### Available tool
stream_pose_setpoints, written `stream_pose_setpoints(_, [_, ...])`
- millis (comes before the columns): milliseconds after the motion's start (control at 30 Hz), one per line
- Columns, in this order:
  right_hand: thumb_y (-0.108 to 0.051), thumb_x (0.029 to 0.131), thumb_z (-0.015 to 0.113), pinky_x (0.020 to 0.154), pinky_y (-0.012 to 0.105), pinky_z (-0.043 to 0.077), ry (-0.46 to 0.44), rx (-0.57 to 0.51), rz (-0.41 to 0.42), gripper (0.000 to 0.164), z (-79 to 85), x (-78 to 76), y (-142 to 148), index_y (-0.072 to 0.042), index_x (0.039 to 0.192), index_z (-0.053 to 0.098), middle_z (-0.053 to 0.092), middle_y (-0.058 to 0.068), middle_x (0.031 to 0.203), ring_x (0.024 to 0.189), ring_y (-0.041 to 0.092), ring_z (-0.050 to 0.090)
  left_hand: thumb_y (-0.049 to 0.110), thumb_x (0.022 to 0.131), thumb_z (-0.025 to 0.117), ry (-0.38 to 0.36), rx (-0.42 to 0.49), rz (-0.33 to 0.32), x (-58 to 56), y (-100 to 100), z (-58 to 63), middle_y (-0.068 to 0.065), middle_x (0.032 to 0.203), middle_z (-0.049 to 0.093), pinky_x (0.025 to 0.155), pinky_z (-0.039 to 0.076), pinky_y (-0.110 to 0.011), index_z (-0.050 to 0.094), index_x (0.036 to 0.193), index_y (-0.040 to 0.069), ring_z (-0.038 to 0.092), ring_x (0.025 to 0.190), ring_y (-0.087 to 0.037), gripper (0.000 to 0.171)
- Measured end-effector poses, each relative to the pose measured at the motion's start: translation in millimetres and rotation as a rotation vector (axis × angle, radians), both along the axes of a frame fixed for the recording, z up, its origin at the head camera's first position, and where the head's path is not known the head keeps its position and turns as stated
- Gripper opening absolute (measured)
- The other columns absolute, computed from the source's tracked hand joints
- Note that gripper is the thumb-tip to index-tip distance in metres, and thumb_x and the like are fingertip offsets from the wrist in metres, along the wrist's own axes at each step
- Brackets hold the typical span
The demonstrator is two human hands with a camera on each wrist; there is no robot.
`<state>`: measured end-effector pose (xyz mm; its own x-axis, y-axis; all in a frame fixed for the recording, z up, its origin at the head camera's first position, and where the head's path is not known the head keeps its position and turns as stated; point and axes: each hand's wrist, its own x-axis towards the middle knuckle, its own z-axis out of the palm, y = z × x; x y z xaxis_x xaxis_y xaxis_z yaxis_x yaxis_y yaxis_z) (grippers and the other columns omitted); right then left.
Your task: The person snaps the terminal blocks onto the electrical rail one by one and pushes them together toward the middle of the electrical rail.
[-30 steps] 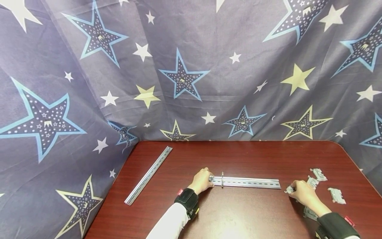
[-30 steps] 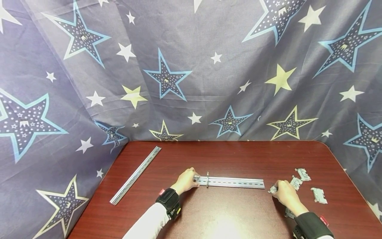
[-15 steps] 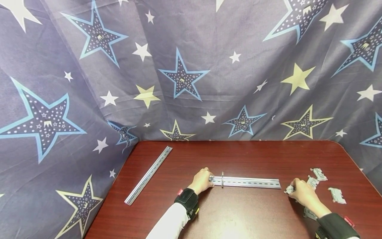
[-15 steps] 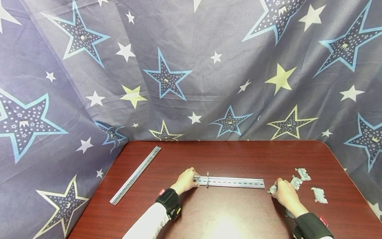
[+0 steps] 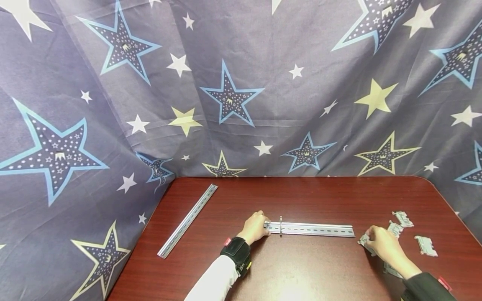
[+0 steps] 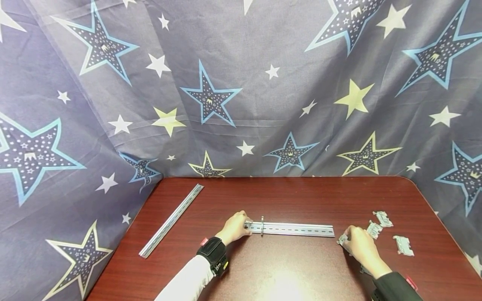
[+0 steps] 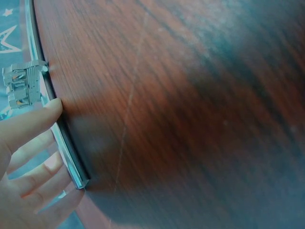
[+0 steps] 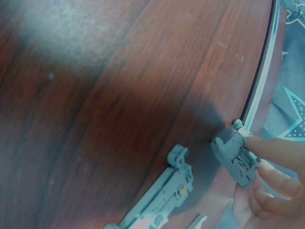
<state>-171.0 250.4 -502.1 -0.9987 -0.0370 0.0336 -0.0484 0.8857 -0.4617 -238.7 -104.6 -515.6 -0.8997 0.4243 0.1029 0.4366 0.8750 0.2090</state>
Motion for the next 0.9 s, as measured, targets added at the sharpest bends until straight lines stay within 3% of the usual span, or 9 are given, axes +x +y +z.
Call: stream_pose_setpoints(900, [-0.002, 0.070, 0.062, 0.051, 0.037, 0.040, 0.013, 0.001, 0.001, 0.008, 11.9, 3.5, -12.7, 0.004, 0.072, 0.057, 0.058, 0.006, 0.062, 0.053, 0.016, 0.050, 0.020, 0.058, 0.079, -0.010, 0.011, -0.001, -0.4, -0.1, -0.1, 0.000, 0.075, 0.052, 0.061, 0.044, -0.027, 0.071, 0.084, 0.012, 0.054, 0.076, -0.018, 0.028])
